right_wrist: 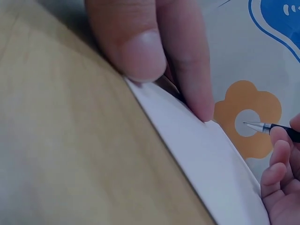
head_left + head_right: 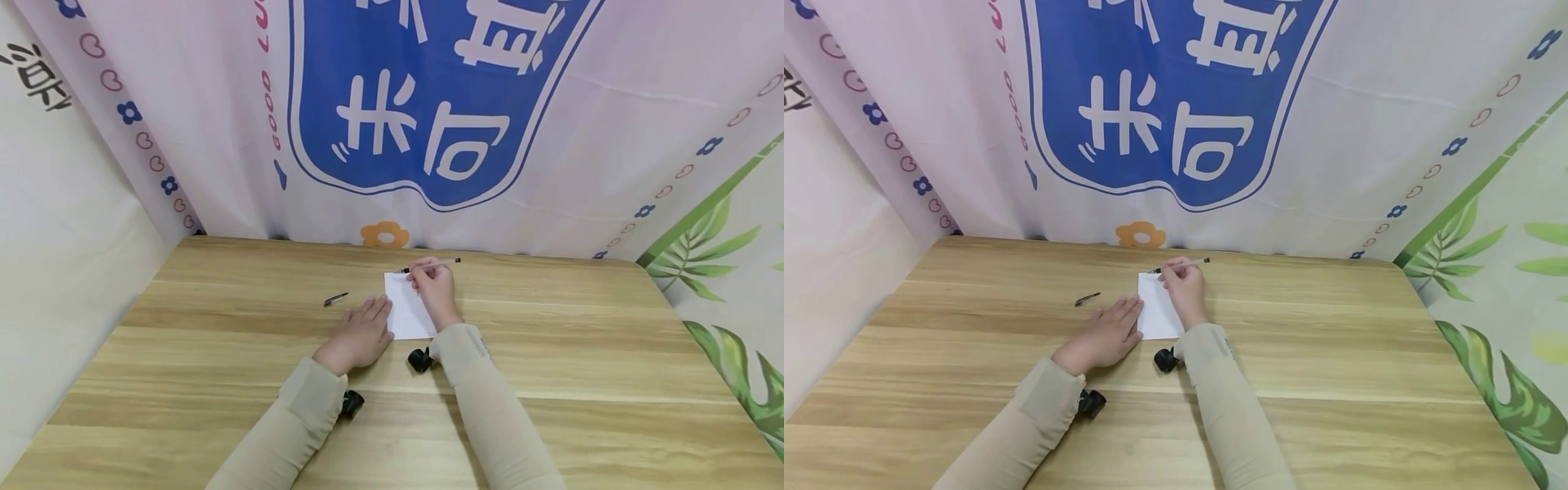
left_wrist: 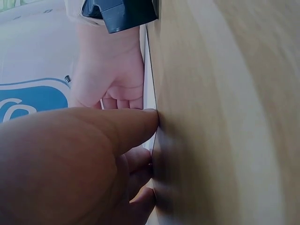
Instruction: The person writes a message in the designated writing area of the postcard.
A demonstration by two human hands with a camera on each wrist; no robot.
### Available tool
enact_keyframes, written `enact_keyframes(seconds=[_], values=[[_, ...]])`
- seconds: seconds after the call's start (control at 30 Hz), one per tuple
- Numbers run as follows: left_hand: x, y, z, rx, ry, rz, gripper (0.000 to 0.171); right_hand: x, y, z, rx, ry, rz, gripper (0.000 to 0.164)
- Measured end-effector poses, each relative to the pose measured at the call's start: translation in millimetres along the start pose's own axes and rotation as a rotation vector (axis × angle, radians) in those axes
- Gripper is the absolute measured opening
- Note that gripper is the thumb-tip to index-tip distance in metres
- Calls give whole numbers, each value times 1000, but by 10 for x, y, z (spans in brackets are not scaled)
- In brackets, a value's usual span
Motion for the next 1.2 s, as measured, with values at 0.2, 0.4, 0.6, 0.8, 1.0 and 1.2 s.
enact_keyframes(seconds=[0.2, 0.4, 0.6, 0.8, 1.0, 1.2], values=[[23, 2, -10, -10, 8, 0, 63, 11, 4, 55, 58, 0, -2, 11], [23, 14, -16, -6, 11, -2, 64, 28, -2, 67, 74, -30, -9, 12], [22, 5, -18, 7, 3, -3, 63, 31, -4, 59, 103, -45, -27, 9], [18, -7, -12, 6, 9, -3, 64, 24, -2, 56, 129, -63, -52, 9], [9, -10, -15, -5, 13, -1, 65, 19, 7, 55, 158, -99, -69, 7], [6, -5, -12, -8, 17, 6, 65, 19, 7, 54, 165, -119, -82, 6]])
Point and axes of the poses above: each hand's wrist, its own x-axis away from the middle knuckle, its own y-axis out of the palm, z = x × y, the point moved 4 cm from there along -x, towards the middle knuckle, and after that the axes turned 12 degrees about z, right-handed, at the moved point
